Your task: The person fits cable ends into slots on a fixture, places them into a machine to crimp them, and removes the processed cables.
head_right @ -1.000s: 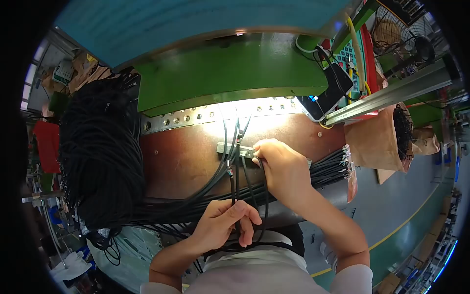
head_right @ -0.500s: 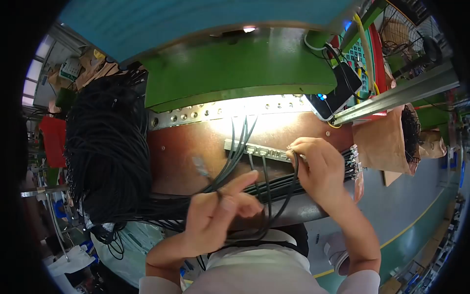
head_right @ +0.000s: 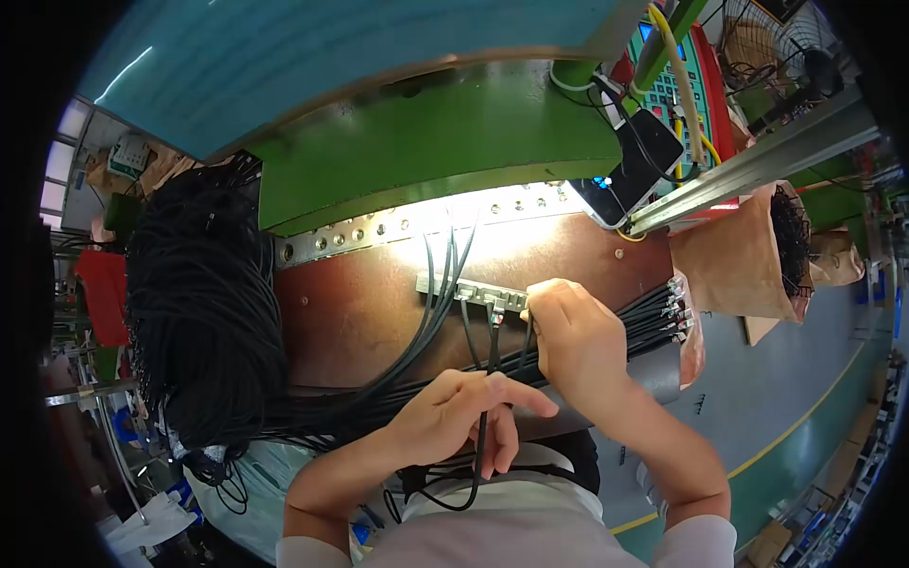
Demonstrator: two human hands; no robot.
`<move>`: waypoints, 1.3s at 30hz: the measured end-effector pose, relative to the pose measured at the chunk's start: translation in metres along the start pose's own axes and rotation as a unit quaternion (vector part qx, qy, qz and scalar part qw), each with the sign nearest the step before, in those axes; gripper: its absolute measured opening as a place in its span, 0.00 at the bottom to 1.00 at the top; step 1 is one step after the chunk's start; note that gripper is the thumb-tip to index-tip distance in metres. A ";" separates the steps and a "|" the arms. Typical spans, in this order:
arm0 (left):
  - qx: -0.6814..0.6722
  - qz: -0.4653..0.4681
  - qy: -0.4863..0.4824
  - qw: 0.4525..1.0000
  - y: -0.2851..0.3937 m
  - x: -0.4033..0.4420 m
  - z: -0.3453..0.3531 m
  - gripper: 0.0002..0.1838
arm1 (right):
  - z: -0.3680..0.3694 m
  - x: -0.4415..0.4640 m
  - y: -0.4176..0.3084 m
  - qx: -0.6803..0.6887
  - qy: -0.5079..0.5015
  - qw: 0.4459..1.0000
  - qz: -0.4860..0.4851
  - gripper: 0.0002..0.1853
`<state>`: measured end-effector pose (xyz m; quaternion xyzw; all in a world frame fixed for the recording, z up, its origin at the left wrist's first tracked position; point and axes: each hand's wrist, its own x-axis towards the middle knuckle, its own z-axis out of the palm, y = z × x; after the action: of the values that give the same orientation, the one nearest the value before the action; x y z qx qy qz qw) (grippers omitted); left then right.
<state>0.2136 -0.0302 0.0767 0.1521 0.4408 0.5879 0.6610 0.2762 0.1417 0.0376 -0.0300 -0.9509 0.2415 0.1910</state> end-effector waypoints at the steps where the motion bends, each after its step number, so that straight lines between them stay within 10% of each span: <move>1: -0.018 -0.015 -0.004 1.000 0.002 0.001 -0.001 0.28 | -0.004 0.000 0.003 0.016 -0.012 1.000 -0.008 0.10; 8: 0.137 -0.044 -0.032 0.989 0.035 0.001 0.005 0.20 | -0.023 0.005 0.000 0.059 0.040 0.991 -0.114 0.12; 9: 0.372 0.085 0.090 0.920 0.039 -0.007 -0.009 0.16 | -0.024 0.003 0.005 0.085 0.048 0.993 -0.068 0.11; 11: 0.712 0.279 0.299 0.571 0.038 -0.003 -0.042 0.14 | -0.020 -0.006 0.013 0.147 0.058 0.987 0.034 0.10; 14: 0.778 0.331 0.256 0.469 0.024 0.017 -0.065 0.12 | -0.008 -0.015 0.015 0.189 0.035 0.978 0.085 0.10; 33: 0.701 0.430 0.225 0.523 0.010 0.048 -0.079 0.04 | 0.002 0.006 0.006 0.048 0.005 0.998 -0.047 0.07; 39: 0.634 0.500 0.261 0.528 0.012 0.014 -0.072 0.16 | 0.004 -0.002 0.005 0.127 0.000 0.989 -0.078 0.04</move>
<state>0.1501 -0.0371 0.0395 0.5668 0.7022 0.4015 -0.1563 0.2763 0.1445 0.0312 0.0691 -0.9119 0.3447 0.2115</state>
